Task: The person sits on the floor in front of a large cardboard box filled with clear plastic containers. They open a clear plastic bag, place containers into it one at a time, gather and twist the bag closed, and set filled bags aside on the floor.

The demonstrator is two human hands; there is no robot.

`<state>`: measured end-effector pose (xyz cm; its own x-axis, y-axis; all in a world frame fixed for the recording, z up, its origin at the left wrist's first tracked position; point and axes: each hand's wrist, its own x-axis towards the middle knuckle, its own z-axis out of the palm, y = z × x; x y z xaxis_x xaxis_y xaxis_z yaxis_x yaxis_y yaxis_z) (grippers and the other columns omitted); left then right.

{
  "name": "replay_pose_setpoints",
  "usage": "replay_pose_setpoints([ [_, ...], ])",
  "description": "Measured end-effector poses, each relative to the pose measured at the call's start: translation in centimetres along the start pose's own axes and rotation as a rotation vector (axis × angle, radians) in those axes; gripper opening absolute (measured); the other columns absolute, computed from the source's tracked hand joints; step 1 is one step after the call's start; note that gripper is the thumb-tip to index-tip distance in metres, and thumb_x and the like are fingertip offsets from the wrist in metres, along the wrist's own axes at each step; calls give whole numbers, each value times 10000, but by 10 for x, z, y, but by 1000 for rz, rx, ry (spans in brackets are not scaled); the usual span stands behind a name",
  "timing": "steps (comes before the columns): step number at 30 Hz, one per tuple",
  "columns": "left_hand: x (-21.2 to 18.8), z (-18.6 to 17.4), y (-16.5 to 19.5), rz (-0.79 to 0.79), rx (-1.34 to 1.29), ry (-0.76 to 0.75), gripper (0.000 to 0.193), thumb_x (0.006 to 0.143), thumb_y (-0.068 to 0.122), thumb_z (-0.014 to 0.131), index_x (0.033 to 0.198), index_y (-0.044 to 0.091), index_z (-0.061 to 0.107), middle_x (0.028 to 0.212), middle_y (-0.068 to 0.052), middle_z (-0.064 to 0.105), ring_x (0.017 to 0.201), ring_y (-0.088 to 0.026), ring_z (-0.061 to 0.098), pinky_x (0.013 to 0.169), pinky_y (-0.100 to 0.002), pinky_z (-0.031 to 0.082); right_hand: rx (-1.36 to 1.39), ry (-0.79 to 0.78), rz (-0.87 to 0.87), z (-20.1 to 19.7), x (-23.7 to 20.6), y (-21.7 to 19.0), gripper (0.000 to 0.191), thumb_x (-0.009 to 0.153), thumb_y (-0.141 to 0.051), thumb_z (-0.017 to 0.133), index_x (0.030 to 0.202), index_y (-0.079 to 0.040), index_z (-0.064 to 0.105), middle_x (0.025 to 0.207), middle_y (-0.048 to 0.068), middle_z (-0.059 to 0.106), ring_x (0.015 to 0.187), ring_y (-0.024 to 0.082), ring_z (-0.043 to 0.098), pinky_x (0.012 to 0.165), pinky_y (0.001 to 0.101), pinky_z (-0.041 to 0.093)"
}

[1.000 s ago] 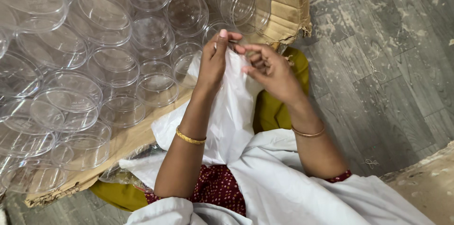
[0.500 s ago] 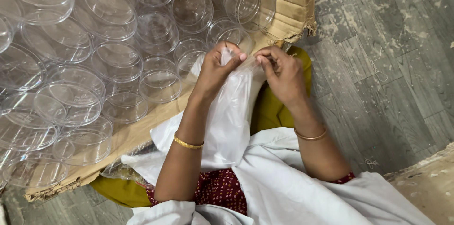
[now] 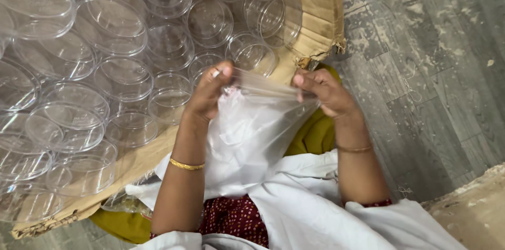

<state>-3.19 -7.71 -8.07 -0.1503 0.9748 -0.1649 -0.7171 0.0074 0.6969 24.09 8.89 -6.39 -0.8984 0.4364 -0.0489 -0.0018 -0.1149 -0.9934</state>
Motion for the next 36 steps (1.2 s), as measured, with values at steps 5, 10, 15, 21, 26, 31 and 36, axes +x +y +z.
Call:
replay_pose_setpoints([
  [5, 29, 0, 15, 191, 718, 84, 318, 979, 290, 776, 869, 88, 556, 816, 35, 534, 756, -99, 477, 653, -287, 394, 530, 166, -233, -24, 27, -21, 253, 998, -269, 724, 971, -19, 709, 887, 85, 663, 720, 144, 556, 648, 274, 468],
  [10, 81, 32, 7, 347, 1194, 543, 275, 1000, 302, 668, 995, 51, 556, 778, -171, 692, 700, -324, 688, 652, -426, 512, -1267, 558, -685, -17, 94, -36, 105, 1039, 26, 632, 1137, -8, 619, 1020, 172, 626, 918, 246, 647, 771, 354, 547],
  [15, 108, 42, 0, 356, 1259, 586, 256, 1026, 167, 502, 1250, 46, 488, 893, -258, 715, 866, -488, 674, 727, -574, 479, -1186, 475, -264, -10, 132, -31, 113, 1045, 49, 509, 1131, 31, 580, 823, 120, 623, 557, 163, 587, 447, 249, 477],
  [21, 98, 60, 3, 511, 1207, 324, 285, 1074, 168, 496, 1333, 62, 549, 1014, -266, 714, 977, -510, 661, 789, -564, 508, -773, 787, -316, 8, 63, -58, 96, 1117, 14, 498, 1158, 4, 584, 1007, 47, 718, 665, 95, 665, 459, 229, 480],
  [26, 47, 94, 0, 205, 1101, 167, 254, 1062, 218, 489, 1215, 104, 658, 766, -153, 702, 726, -264, 735, 663, -383, 534, -482, 918, -264, 35, -21, -67, 112, 1143, -2, 524, 1227, 31, 591, 1036, 62, 616, 821, 67, 521, 714, 198, 441],
  [31, 21, 100, -4, 144, 766, 21, 225, 1029, 208, 550, 1115, 59, 696, 817, -73, 657, 641, -102, 579, 592, -301, 491, 91, 768, -47, 40, -46, -20, 224, 1103, -166, 509, 1189, 0, 632, 1068, 40, 684, 925, 74, 639, 830, 223, 537],
  [36, 21, 94, -31, 5, 1028, 235, 372, 1058, 339, 523, 963, 24, 698, 650, -126, 563, 621, -194, 526, 606, -383, 462, 122, 829, -37, 22, -45, 32, 215, 1118, -189, 535, 1196, -10, 625, 1045, 36, 682, 895, 80, 628, 799, 237, 533],
])
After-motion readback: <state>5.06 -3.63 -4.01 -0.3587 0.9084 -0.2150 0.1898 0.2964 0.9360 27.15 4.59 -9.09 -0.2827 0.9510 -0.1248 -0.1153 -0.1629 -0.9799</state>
